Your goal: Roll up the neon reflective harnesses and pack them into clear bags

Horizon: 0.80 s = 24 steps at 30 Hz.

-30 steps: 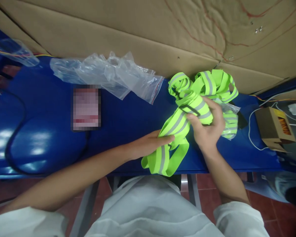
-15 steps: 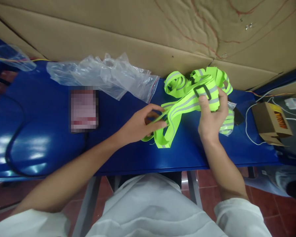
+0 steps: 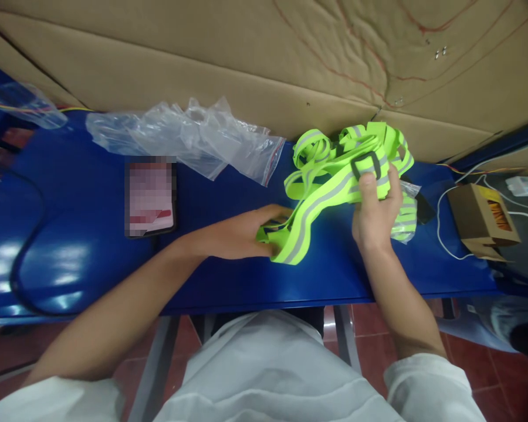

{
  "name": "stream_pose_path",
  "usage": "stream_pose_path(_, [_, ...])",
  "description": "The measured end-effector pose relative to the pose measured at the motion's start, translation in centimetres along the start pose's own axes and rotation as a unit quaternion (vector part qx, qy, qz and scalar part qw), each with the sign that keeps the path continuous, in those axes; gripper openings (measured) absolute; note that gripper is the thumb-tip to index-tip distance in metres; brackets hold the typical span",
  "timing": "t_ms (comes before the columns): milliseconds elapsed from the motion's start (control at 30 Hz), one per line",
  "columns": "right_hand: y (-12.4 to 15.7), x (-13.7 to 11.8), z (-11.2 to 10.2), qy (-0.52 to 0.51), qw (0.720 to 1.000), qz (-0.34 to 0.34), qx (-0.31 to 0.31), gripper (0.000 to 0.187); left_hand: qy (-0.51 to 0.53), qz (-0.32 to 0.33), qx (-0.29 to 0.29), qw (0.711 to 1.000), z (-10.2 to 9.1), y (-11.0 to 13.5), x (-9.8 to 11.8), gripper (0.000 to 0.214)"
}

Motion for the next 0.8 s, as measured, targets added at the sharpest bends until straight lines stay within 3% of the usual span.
stream_pose_path(100, [0.5,-2.0,-0.1,0.087,0.994,-0.070,0.016,0.052,0.067,0.079,0.086,0.991,-1.1,0.6,0.1,0.070])
stream_pose_path(200, [0.9,-3.7,0.2,0.131,0.984,-0.115,-0.029,0.060,0.065,0.210,0.216,0.951,-2.0,1.3,0.9,0.067])
stream_pose_path(267, [1.3,-4.4,0.6,0.108,0.982,-0.135,-0.077,0.060,0.014,0.256,0.245,0.935,-1.8,1.4,1.8,0.080])
stream_pose_path(333, [1.9,-4.9,0.9,0.066,0.979,-0.145,-0.125,0.057,-0.010,0.232,0.200,0.952,-0.8,0.8,2.3,0.093])
stream_pose_path(367, [2.2,-5.0,1.1,0.051,0.977,-0.145,-0.145,0.056,-0.005,0.201,0.166,0.965,-0.1,0.3,2.3,0.088])
stream_pose_path(467, [2.8,-5.4,1.3,0.040,0.976,-0.130,-0.167,0.056,0.065,0.097,0.049,0.992,2.5,-1.2,1.5,0.047])
stream_pose_path(533, [2.9,-5.5,1.4,0.025,0.980,-0.121,-0.156,0.055,0.152,0.077,-0.010,0.985,4.0,-1.9,0.9,0.036])
stream_pose_path(600, [2.7,-5.5,1.6,-0.016,0.984,-0.097,-0.147,0.053,0.238,0.086,-0.028,0.967,4.9,-2.4,0.4,0.033])
stream_pose_path(700, [2.4,-4.7,2.4,-0.119,0.978,0.018,-0.170,0.047,0.301,0.069,-0.032,0.951,5.2,-2.6,-0.1,0.030])
stream_pose_path(800, [2.4,-3.4,3.5,-0.237,0.922,0.210,-0.223,0.046,0.289,0.013,-0.053,0.956,5.0,-2.3,-0.2,0.030])
Point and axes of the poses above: each hand's wrist, its own y-axis away from the middle knuckle, its own z-axis out of the palm, x = y × z, the point moved 3 cm from there along -y, towards the middle knuckle, and after that the axes turned 11 degrees about -x, right-handed, at the moved point
